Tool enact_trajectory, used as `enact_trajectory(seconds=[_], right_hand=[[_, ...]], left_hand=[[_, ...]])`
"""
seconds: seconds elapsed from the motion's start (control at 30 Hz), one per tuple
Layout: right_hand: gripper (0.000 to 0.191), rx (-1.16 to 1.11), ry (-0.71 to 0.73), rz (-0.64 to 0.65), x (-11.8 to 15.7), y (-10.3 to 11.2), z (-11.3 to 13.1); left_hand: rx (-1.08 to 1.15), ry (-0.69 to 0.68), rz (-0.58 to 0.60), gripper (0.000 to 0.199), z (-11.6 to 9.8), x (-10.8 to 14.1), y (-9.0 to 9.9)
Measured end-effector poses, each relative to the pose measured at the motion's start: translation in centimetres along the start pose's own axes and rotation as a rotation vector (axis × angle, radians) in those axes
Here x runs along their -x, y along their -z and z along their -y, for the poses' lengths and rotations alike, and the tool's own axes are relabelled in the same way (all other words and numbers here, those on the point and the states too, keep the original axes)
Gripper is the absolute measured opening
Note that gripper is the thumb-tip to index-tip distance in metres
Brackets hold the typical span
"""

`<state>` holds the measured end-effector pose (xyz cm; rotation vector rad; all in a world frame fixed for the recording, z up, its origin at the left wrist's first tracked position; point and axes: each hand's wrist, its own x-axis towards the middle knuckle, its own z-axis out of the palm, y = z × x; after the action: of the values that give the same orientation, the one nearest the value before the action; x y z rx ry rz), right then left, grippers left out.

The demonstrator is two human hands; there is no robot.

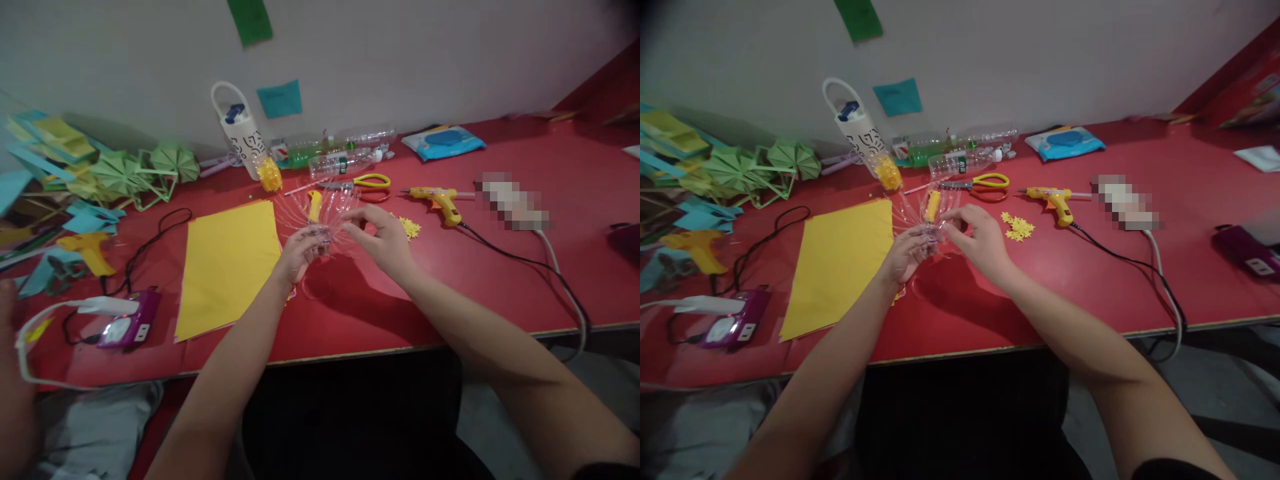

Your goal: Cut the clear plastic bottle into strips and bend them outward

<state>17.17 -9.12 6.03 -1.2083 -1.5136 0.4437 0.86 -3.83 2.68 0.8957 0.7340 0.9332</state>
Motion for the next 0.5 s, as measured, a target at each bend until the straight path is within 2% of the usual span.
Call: enact_trajectory(seconds=[0.17, 0.27, 0.5], right_hand=[[0.006, -0.021, 0.019, 0.016, -0.04, 0.00, 0.09], [0.012, -0.009, 0.034, 0.033, -0.03, 0.03, 0.31], [0.018, -0.003, 0.114, 0.135, 0.18, 0.25, 0.72]], left_hand=[[-0.037, 0.006, 0.023, 0.026, 0.07, 0.02, 0.03], [-0.027, 0.008, 0.024, 0.032, 0.11, 0.01, 0.01], [0.008, -0.013, 0.000, 0.036, 0.17, -0.01, -0.06]])
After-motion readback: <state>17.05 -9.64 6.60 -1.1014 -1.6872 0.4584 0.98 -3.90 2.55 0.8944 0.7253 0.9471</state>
